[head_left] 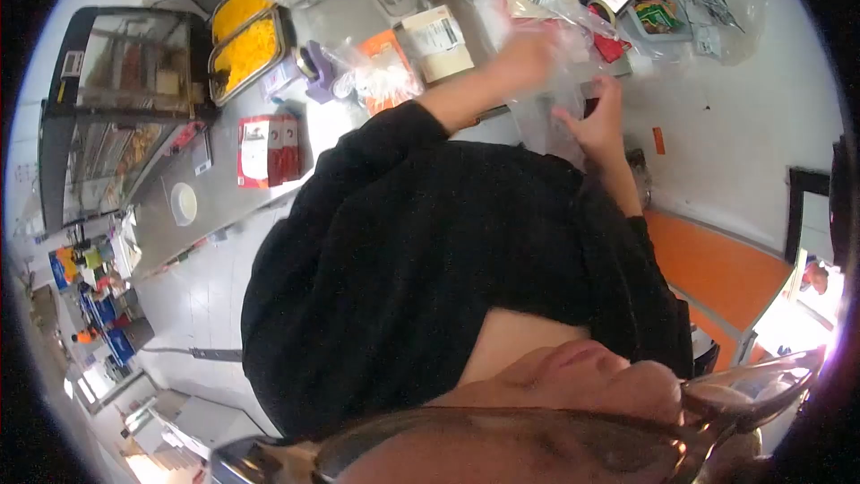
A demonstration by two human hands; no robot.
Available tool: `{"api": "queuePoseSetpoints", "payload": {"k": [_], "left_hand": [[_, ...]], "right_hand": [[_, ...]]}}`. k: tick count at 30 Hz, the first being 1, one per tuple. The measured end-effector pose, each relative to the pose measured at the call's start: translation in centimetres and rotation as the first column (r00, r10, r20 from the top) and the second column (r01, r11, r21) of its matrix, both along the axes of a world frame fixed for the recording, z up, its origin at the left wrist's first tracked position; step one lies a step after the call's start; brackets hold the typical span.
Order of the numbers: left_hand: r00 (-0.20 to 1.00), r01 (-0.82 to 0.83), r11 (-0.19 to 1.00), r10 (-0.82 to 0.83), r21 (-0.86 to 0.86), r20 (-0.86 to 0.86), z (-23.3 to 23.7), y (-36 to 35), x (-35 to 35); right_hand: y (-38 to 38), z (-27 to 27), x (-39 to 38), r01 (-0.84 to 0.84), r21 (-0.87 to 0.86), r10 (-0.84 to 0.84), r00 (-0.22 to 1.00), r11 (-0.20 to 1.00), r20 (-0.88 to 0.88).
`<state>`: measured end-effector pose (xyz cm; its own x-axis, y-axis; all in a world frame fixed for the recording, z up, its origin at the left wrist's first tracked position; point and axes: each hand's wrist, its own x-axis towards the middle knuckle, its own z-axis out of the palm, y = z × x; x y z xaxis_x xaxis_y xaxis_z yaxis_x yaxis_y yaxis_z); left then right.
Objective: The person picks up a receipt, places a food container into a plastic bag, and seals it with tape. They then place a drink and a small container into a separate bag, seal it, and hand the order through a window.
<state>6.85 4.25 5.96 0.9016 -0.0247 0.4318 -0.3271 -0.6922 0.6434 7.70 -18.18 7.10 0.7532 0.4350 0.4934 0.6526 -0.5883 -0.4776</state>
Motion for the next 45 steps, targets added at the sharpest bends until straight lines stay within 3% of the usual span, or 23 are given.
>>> {"api": "queuePoseSetpoints", "payload": {"k": [2,4,5,7,9,12,14,15,16,17,20,23,24,26,27,31,33,35,36,38,39,42,45], "left_hand": [[0.996,0.070,0.985,-0.059,0.160,-0.072,4.9,-3.4,-1.5],[0.950,-0.312,0.852,0.277,0.420,0.144,5.6,0.0,0.7],[0.872,-0.489,0.714,0.407,0.501,0.271,5.5,2.1,2.4],[0.924,-0.222,0.693,0.375,0.686,-0.079,3.6,7.1,7.8],[0.935,-0.329,0.828,0.352,0.453,0.036,10.7,5.3,8.7],[0.984,-0.175,0.904,0.170,0.390,0.048,14.4,1.3,1.8],[0.997,-0.066,0.937,0.047,0.342,0.063,15.4,-0.6,-1.6],[0.994,0.008,0.997,-0.016,0.072,0.112,3.9,-1.4,-1.0],[0.919,0.059,0.986,0.008,0.157,-0.393,-7.8,-0.9,-1.6],[0.830,0.030,0.983,0.076,0.180,-0.553,-8.0,1.1,-2.2],[0.956,-0.156,0.964,0.203,0.216,-0.212,4.0,3.6,0.4],[1.000,0.029,0.995,-0.030,0.097,0.003,11.9,0.1,-3.1],[0.995,0.100,0.994,-0.101,0.043,0.002,10.1,-0.8,-4.0],[0.945,0.126,0.992,-0.128,-0.025,-0.300,-5.4,-2.0,-5.6],[0.692,0.138,0.978,-0.207,-0.154,-0.692,-9.7,-0.2,-7.0],[0.757,-0.311,0.913,0.071,-0.263,-0.650,-13.3,-1.2,-12.7],[0.571,-0.429,0.731,-0.234,-0.530,-0.787,-9.8,2.3,-10.5],[0.717,-0.326,-0.122,-0.679,-0.938,-0.161,-10.3,5.5,-10.2],[0.763,-0.364,-0.138,-0.611,-0.921,-0.210,-8.6,6.2,-10.6],[0.822,-0.448,-0.185,-0.470,-0.875,-0.322,-3.2,7.3,-11.8],[0.753,-0.394,0.020,-0.566,-0.919,-0.336,-2.4,7.7,-12.9],[0.624,-0.107,0.571,-0.598,-0.814,-0.502,0.0,9.0,-15.8],[0.421,-0.060,0.834,-0.477,-0.549,-0.771,-0.6,13.4,-17.6]], "right_hand": [[0.3,-0.9,2.0,-0.030,-0.192,0.048,0.995,0.981,0.087],[-4.4,0.2,4.4,-0.074,-0.674,-0.315,0.842,0.735,-0.437],[-6.4,1.6,4.2,-0.115,-0.737,-0.345,0.828,0.666,-0.441],[-10.5,5.0,4.8,-0.175,-0.809,-0.235,0.903,0.562,-0.359],[-16.6,8.5,7.9,-0.001,-0.836,-0.014,1.000,0.549,-0.011],[-21.2,13.3,11.6,0.360,-0.501,-0.165,0.905,0.787,0.392],[-21.5,10.4,11.2,0.363,-0.430,-0.245,0.920,0.827,0.306],[-21.1,7.3,10.7,0.319,-0.487,-0.261,0.948,0.813,0.184],[-20.9,3.8,9.9,0.250,-0.585,-0.294,0.955,0.772,0.020],[-20.6,1.5,8.9,0.195,-0.621,-0.302,0.951,0.759,-0.070],[-19.7,1.1,6.3,0.176,-0.539,-0.306,0.938,0.823,-0.162],[-19.3,1.2,4.7,0.178,-0.418,-0.306,0.915,0.891,-0.262],[-19.1,1.0,3.8,0.174,-0.382,-0.302,0.902,0.908,-0.309],[-18.6,0.0,1.4,0.151,-0.328,-0.293,0.847,0.932,-0.443],[-18.3,-0.6,0.1,0.137,-0.301,-0.281,0.810,0.944,-0.515],[-15.9,-0.9,-3.6,0.128,-0.046,-0.112,0.574,0.991,-0.811],[-14.0,-1.3,-3.7,0.135,0.066,-0.009,0.489,0.989,-0.872],[-11.0,-0.4,-3.7,0.000,0.006,0.005,0.503,1.000,-0.864],[-8.1,2.2,-3.5,-0.175,-0.182,-0.046,0.585,0.968,-0.810],[-8.0,-0.2,-1.8,-0.045,-0.284,-0.136,0.798,0.958,-0.587],[-8.1,-1.4,-0.7,0.030,-0.316,-0.178,0.874,0.948,-0.451],[-7.9,-3.2,3.7,0.348,0.446,0.267,0.456,0.824,-0.849],[-3.7,1.6,2.7,0.343,0.612,0.524,0.319,0.713,-0.790]]}}
